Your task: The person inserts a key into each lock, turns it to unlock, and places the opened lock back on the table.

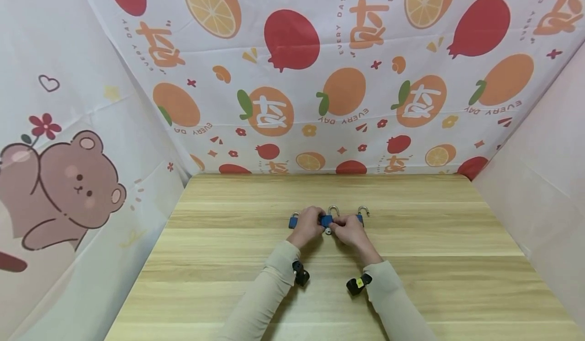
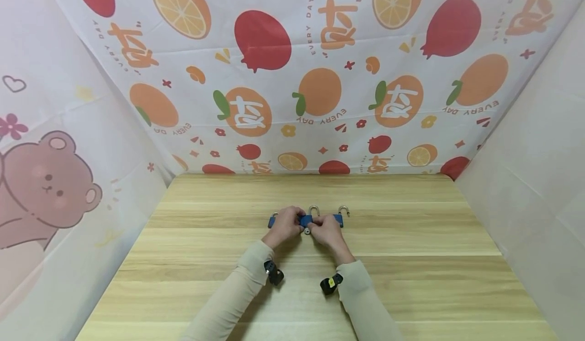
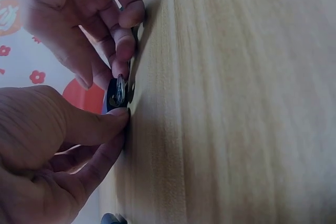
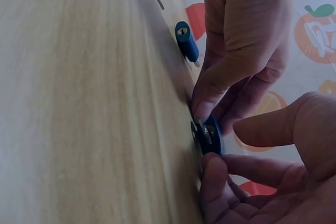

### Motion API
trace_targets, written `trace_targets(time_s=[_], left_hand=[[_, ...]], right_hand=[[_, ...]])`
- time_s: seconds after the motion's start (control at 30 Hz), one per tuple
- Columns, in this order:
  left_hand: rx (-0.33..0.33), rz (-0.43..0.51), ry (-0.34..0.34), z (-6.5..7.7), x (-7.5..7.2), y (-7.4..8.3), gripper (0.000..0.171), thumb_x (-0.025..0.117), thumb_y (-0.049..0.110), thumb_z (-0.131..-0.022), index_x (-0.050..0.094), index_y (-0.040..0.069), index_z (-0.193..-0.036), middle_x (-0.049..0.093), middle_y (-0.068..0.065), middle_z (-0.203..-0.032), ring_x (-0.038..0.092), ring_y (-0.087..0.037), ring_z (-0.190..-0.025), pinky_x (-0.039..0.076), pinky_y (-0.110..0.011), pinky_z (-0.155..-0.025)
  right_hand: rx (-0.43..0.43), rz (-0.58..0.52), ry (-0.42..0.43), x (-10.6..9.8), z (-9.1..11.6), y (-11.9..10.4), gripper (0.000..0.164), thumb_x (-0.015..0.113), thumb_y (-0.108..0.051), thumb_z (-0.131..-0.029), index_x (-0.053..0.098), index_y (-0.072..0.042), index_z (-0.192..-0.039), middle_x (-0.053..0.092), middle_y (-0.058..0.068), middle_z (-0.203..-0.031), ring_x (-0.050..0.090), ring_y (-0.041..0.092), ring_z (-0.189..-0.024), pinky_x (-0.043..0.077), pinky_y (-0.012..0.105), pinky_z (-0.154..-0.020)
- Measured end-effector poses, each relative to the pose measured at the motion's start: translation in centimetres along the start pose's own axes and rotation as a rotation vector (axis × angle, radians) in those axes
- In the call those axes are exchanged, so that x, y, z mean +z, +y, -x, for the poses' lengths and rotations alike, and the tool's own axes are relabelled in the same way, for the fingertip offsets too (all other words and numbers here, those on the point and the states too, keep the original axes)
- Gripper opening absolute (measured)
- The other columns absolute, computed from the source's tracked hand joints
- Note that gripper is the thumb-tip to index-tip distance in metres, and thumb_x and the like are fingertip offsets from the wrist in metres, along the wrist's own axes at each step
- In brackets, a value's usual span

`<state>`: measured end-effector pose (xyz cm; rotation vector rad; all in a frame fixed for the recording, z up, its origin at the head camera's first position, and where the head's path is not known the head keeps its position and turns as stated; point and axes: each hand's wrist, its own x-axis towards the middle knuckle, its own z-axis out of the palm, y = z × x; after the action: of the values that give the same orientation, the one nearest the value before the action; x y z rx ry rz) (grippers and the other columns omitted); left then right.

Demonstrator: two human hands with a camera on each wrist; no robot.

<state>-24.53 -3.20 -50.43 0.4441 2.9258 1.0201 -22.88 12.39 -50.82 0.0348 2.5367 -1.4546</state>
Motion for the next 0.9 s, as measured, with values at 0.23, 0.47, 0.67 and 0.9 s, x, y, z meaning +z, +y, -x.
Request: trace_targets(time_s=[0.23, 0.47, 0.67, 0.9], left_hand=[[-0.009, -0.004, 0.001, 0.05, 0.15, 0.08, 0.027, 0.075, -0.008, -0.079, 0.074, -0.002, -0.106, 0.076, -0.015, -0.102, 0.068, -0.026, -0.092, 0.055, -0.037, -0.083], [-0.006, -0.021, 0.015, 0.12, 0.23, 0.08, 0.029, 0.075, -0.007, -0.080, 0.074, -0.002, -0.109, 0.075, -0.017, -0.105, 0.069, -0.029, -0.097, 0.057, -0.040, -0.086], [-0.006, -0.010, 0.020, 0.41, 0.11, 0.14, 0.033, 0.072, -0.009, -0.079, 0.073, -0.004, -0.111, 0.073, -0.019, -0.107, 0.067, -0.032, -0.102, 0.056, -0.043, -0.091], [-0.009, -0.003, 0.028, 0.60, -0.08, 0.26, 0.038, 0.069, -0.011, -0.078, 0.071, -0.004, -0.116, 0.071, -0.019, -0.109, 0.065, -0.028, -0.096, 0.056, -0.041, -0.087]], right_hand=[[0.008, -0.002, -0.035, 0.07, 0.05, -0.09, 0.027, 0.063, -0.015, -0.098, 0.071, 0.001, -0.118, 0.067, 0.008, -0.080, 0.054, 0.011, -0.062, 0.044, 0.024, -0.055], [0.020, -0.001, -0.042, 0.08, -0.01, -0.22, 0.032, 0.063, -0.017, -0.098, 0.067, 0.002, -0.124, 0.066, 0.008, -0.089, 0.054, 0.012, -0.066, 0.043, 0.023, -0.058], [0.014, 0.009, -0.062, -0.15, 0.20, -0.28, 0.035, 0.064, -0.018, -0.098, 0.065, 0.004, -0.126, 0.065, 0.009, -0.092, 0.055, 0.013, -0.068, 0.044, 0.024, -0.059], [0.012, -0.001, -0.081, -0.32, 0.39, -0.41, 0.032, 0.065, -0.017, -0.098, 0.066, 0.004, -0.123, 0.064, 0.008, -0.088, 0.057, 0.014, -0.069, 0.045, 0.024, -0.059]])
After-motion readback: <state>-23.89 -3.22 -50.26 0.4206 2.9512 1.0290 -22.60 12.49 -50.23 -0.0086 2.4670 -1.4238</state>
